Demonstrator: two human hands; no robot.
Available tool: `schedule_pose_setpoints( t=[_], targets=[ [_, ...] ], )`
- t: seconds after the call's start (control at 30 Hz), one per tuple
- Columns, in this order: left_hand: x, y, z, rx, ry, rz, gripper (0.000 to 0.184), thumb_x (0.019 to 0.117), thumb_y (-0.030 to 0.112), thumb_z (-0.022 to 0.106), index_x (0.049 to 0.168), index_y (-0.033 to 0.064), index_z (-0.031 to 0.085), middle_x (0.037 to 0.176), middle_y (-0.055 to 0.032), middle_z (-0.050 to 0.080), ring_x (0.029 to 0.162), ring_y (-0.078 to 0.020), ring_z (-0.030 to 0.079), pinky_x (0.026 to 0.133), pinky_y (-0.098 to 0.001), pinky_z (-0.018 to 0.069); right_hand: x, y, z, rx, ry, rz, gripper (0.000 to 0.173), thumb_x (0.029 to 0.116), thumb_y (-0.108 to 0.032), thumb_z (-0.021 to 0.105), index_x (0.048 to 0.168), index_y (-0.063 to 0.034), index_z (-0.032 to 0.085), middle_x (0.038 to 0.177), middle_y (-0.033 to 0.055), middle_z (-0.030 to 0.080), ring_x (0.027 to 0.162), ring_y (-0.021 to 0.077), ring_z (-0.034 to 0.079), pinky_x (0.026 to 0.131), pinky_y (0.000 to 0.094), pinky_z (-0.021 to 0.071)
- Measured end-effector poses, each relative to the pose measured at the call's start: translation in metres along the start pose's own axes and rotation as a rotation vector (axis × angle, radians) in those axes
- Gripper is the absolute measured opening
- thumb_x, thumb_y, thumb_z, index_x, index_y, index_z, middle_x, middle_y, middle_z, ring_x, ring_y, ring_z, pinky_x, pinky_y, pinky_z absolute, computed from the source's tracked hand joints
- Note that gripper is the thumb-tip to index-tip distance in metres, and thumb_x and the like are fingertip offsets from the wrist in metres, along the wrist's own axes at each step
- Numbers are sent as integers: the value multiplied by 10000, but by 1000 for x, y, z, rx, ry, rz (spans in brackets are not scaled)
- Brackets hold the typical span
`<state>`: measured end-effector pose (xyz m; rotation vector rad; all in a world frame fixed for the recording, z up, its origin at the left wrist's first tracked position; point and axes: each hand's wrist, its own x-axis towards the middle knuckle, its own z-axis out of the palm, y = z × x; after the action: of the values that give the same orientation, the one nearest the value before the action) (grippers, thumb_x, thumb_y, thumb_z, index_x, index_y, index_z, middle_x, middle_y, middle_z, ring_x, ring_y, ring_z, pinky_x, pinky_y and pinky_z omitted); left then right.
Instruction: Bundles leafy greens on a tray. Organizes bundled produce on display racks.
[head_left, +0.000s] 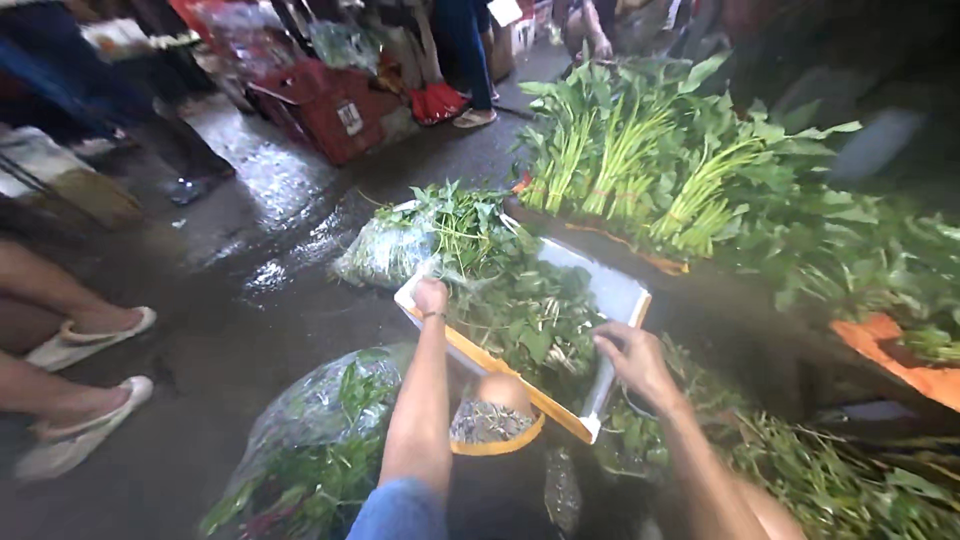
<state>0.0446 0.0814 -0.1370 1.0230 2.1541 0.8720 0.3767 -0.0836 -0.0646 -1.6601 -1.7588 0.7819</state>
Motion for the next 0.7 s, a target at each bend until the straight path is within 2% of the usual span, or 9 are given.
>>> schedule_pose_setpoints(
  t=[0.07, 0.17, 0.27, 0.33, 0.4, 0.5, 0.57, 0.63, 0.7],
  targets=[
    [-36, 5, -3, -92, 119, 224, 244, 977, 88, 626, 1174, -43, 685, 1137, -248, 706, 1109, -392, 666, 1004, -562, 488, 3, -9, 5, 111, 48, -90, 208, 1005, -68, 582, 1112, 28, 733, 1065, 165, 744, 909, 238, 733, 864, 403, 596],
    [-91, 21, 6, -388, 45, 458, 447, 940, 42, 692, 1292, -125, 474, 1081, -241, 689, 973, -296, 713, 899, -448, 579, 22, -33, 13, 317, 185, -224, 227, 1007, -52, 559, 1147, 50, 706, 1094, 153, 733, 943, 176, 730, 874, 339, 609],
    [-139, 43, 16, -502, -142, 571, 451, 909, -16, 705, 1264, -140, 456, 1036, -221, 698, 896, -244, 738, 829, -387, 616, 43, -49, 21, 299, 343, -328, 306, 1011, -55, 546, 1265, 51, 679, 1278, 200, 677, 1140, 237, 684, 997, 374, 555],
    [-164, 55, 20, -464, -252, 676, 393, 895, -29, 701, 1209, -151, 498, 1006, -210, 723, 882, -232, 750, 818, -378, 622, 49, -53, 20, 334, 341, -328, 436, 1037, -120, 497, 1442, 34, 546, 1500, 203, 531, 1380, 277, 529, 1141, 420, 441],
    [-186, 64, 22, -413, -361, 795, 332, 884, -55, 683, 1163, -154, 534, 993, -205, 727, 891, -228, 748, 818, -366, 620, 49, -52, 18, 438, 320, -298, 502, 1052, -165, 440, 1526, 1, 448, 1582, 168, 444, 1454, 228, 440, 1180, 397, 389],
    [-202, 71, 30, -390, -514, 917, 276, 863, -80, 669, 1112, -134, 565, 940, -179, 720, 843, -205, 741, 781, -352, 623, 49, -37, 23, 531, 492, -355, 381, 1031, -100, 470, 1347, 63, 607, 1302, 165, 673, 1225, 173, 628, 1065, 341, 500],
    [-204, 76, 37, -392, -604, 964, 268, 860, -94, 655, 1110, -129, 567, 927, -173, 715, 826, -203, 737, 776, -355, 621, 51, -28, 21, 442, 631, -330, 326, 995, -109, 570, 1258, 60, 663, 1127, 129, 737, 1102, 188, 677, 1054, 395, 505],
    [-204, 81, 44, -385, -647, 1000, 250, 867, -80, 668, 1096, -122, 575, 926, -167, 725, 828, -193, 740, 785, -338, 616, 50, -24, 14, 415, 666, -210, 456, 983, -133, 625, 1366, 105, 558, 1119, 158, 739, 1100, 241, 675, 1071, 451, 473],
    [-202, 85, 50, -366, -675, 1027, 245, 871, -63, 685, 1088, -117, 583, 930, -162, 729, 829, -186, 738, 793, -329, 609, 51, -22, 7, 493, 602, -84, 486, 1020, -146, 594, 1427, 95, 485, 1133, 124, 746, 1050, 134, 711, 991, 323, 547]
  ],
)
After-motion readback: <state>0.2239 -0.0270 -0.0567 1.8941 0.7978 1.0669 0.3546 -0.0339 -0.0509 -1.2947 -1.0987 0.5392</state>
